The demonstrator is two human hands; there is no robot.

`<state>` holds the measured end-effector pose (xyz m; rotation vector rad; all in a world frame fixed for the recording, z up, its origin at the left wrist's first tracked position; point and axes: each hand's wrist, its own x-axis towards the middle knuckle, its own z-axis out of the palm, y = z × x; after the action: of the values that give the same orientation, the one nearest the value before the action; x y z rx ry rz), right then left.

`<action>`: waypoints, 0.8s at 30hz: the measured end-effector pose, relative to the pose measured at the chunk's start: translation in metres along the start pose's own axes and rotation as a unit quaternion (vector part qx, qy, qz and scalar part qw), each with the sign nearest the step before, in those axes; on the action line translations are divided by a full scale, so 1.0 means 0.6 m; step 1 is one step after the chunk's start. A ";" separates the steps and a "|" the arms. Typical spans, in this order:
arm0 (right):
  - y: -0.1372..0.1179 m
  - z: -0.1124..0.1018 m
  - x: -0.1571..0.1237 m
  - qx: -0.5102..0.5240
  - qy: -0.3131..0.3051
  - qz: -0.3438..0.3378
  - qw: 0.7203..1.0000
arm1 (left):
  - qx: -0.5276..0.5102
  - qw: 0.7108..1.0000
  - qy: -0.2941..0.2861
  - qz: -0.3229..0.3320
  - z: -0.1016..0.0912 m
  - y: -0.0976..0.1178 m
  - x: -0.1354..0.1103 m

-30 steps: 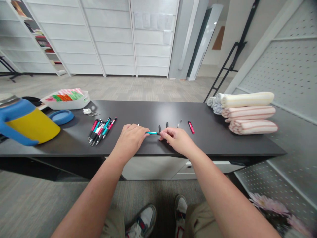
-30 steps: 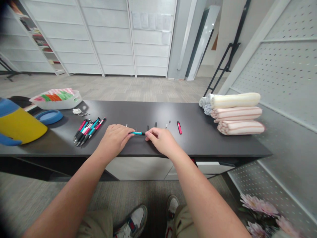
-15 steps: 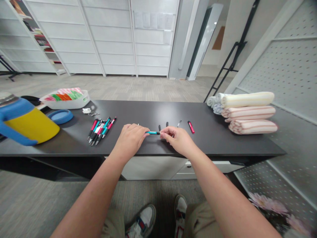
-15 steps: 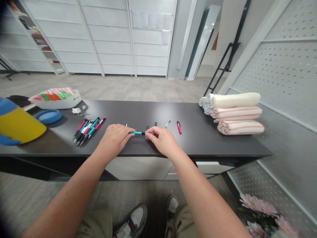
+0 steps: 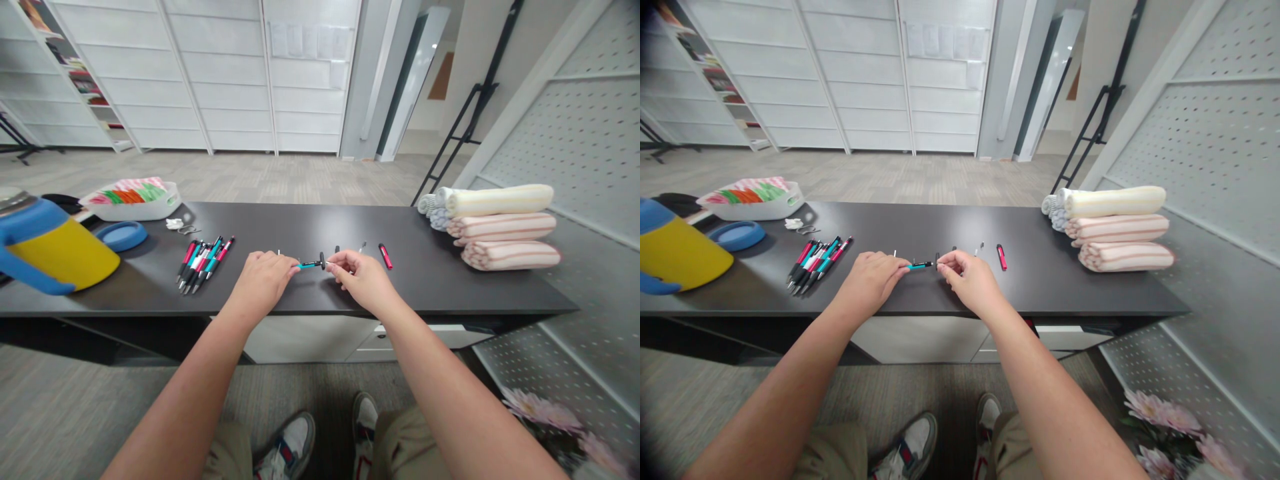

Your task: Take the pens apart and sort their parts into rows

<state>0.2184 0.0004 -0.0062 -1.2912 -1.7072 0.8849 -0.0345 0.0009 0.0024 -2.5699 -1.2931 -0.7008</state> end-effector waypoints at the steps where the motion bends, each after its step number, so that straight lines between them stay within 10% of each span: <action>1: 0.001 0.001 0.000 -0.001 0.007 0.003 1.000 | 0.002 1.000 0.001 -0.002 0.000 0.000 0.000; 7: -0.014 -0.033 -0.007 -0.150 -0.013 -0.034 0.988 | 0.020 1.000 0.011 -0.014 0.000 0.001 0.001; 16: -0.055 -0.103 -0.021 -0.482 -0.050 0.031 0.874 | 0.026 0.999 0.016 -0.025 0.003 0.001 0.000; 24: -0.032 -0.091 -0.015 -0.434 -0.037 0.025 0.900 | 0.035 0.999 0.023 -0.031 0.001 0.001 -0.001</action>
<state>0.2613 -0.0096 0.0329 -1.8783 -2.2442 0.1515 -0.0342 0.0006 0.0018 -2.4541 -1.3642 -0.7084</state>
